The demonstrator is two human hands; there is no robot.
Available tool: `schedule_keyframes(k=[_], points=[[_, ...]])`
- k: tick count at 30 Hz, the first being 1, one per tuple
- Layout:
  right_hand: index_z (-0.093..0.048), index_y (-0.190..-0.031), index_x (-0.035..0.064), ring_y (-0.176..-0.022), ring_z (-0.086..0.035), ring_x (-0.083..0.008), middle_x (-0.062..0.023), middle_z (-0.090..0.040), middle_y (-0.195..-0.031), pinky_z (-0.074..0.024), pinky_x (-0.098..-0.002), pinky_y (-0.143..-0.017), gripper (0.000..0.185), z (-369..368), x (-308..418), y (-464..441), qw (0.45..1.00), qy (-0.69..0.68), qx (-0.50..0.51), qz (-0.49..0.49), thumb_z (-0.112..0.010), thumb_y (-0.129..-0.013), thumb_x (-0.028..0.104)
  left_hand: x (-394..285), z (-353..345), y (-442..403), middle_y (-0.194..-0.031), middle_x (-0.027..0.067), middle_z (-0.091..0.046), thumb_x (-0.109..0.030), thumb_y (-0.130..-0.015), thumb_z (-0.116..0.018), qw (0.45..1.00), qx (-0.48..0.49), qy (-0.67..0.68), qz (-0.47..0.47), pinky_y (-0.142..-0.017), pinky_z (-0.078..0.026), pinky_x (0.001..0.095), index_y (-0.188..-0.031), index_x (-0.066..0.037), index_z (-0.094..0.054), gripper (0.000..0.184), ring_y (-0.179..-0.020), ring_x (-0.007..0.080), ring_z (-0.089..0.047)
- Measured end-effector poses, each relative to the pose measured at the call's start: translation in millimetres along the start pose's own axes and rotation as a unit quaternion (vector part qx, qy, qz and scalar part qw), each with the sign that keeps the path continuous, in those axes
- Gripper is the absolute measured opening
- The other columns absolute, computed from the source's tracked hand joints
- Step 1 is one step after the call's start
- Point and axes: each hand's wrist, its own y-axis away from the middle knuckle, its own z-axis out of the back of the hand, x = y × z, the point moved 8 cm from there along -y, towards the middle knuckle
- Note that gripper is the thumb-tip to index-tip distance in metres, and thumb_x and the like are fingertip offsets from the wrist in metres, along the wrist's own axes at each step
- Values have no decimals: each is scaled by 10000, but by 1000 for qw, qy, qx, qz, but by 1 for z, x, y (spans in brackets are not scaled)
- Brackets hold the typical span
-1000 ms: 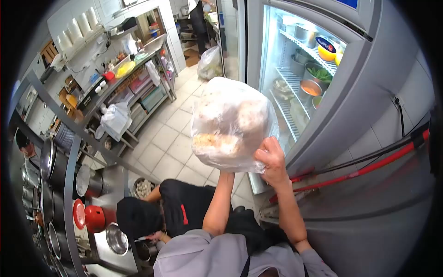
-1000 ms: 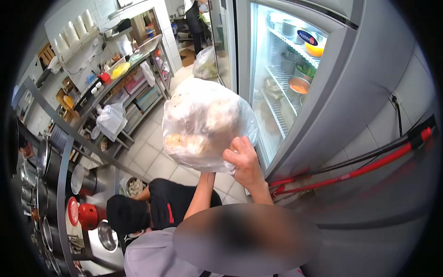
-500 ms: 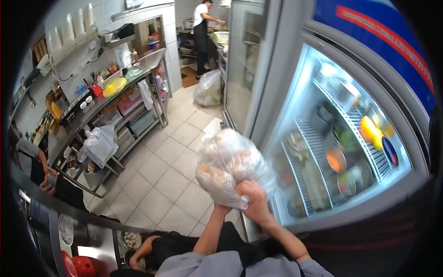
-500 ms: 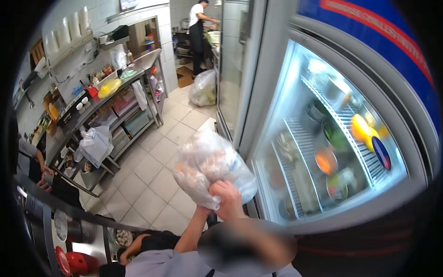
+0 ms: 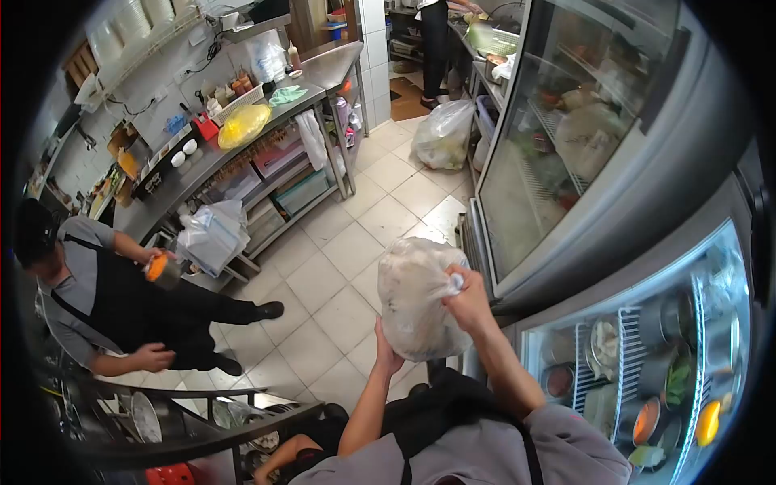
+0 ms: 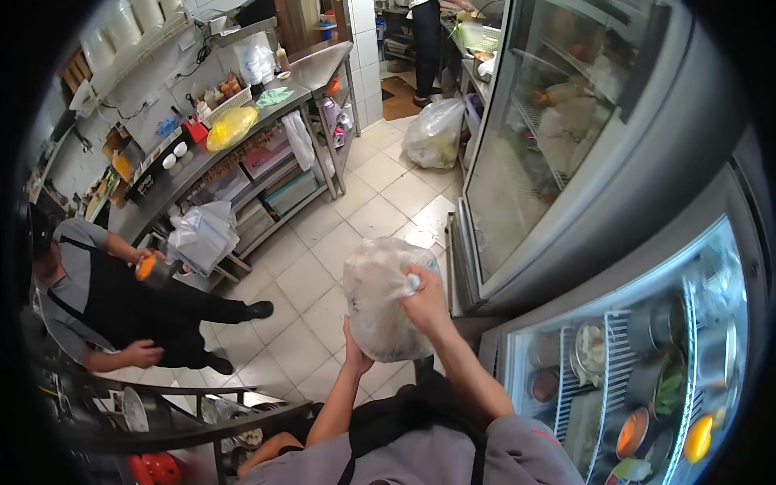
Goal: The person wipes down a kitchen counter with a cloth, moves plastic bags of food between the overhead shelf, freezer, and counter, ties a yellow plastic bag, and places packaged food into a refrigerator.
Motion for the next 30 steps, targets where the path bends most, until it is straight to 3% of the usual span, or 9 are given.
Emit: schedule_keyframes(k=[3,9,10,16,22,25,26,29,30], points=[[-521,-662,64,-528,-456,-48,29,-505,-610,-363,-207,-446,134,12,-3,-72,1000,-25,-7,12,-552,-695,-63,-31,3,-65,-1348,101,-353,-675,-820,-220,999,3,-15,-43,-1027,-256,427,-1343,-71,-269,800,-1245,260,-324],[-508,-707,64,-519,-439,-44,38,-473,-603,-343,-192,-446,167,4,21,-223,999,-24,27,31,-505,-684,-101,-90,-10,-183,-1355,123,-331,-597,-778,-490,994,11,-97,-47,-1020,-287,415,-1353,-40,-213,847,-1239,260,-335],[-507,-711,65,-516,-435,-43,41,-465,-601,-334,-188,-445,172,0,30,-251,998,-28,39,41,-499,-682,-105,-108,-18,-204,-1344,118,-337,-512,-692,-660,996,29,-78,-41,-1018,-291,419,-1346,-37,-217,921,-1233,262,-338],[-506,-710,18,-673,-427,-55,22,-438,-616,-367,-233,-579,110,-26,65,-373,977,143,67,143,-522,-617,-38,-199,-44,-318,-1291,125,-393,-213,-729,-653,993,-13,-86,-83,-1018,-295,398,-1322,-12,-253,743,-1197,267,-380],[-505,-767,-19,-636,-524,-177,-110,-512,-658,-404,-280,-577,165,-74,102,-506,965,179,112,158,-530,-604,-26,-288,-35,-470,-1203,101,-476,-539,-653,-653,994,62,-49,-72,-946,-376,410,-1255,-27,-363,842,-1124,254,-456],[-515,-800,-24,-671,-548,-276,-155,-543,-724,-424,-315,-592,199,-109,137,-581,905,242,110,331,-549,-605,-29,-351,-61,-536,-1209,95,-471,-617,-648,-616,990,100,-15,-100,-933,-389,414,-1262,-50,-363,874,-1118,250,-459],[-528,-808,-12,-749,-557,-311,-140,-568,-801,-434,-343,-677,203,-119,154,-603,918,238,154,278,-568,-609,-10,-374,-77,-561,-1225,96,-460,-682,-647,-563,985,129,-24,-112,-926,-398,418,-1270,-65,-360,900,-1123,252,-456],[-550,-930,15,-922,-536,-297,-142,-570,-959,-409,-356,-794,285,-143,207,-658,785,437,305,315,-618,-660,76,-440,-114,-622,-1237,102,-452,-704,-685,-483,988,131,21,-85,-928,-401,421,-1278,-77,-355,873,-1137,260,-446],[-525,-1030,21,-1020,-490,-282,-153,-535,-1059,-381,-359,-856,382,-119,235,-684,782,439,253,364,-633,-688,151,-452,-111,-654,-1221,111,-468,-707,-730,-401,970,212,7,-117,-909,-420,430,-1273,-75,-362,834,-1115,272,-469]])
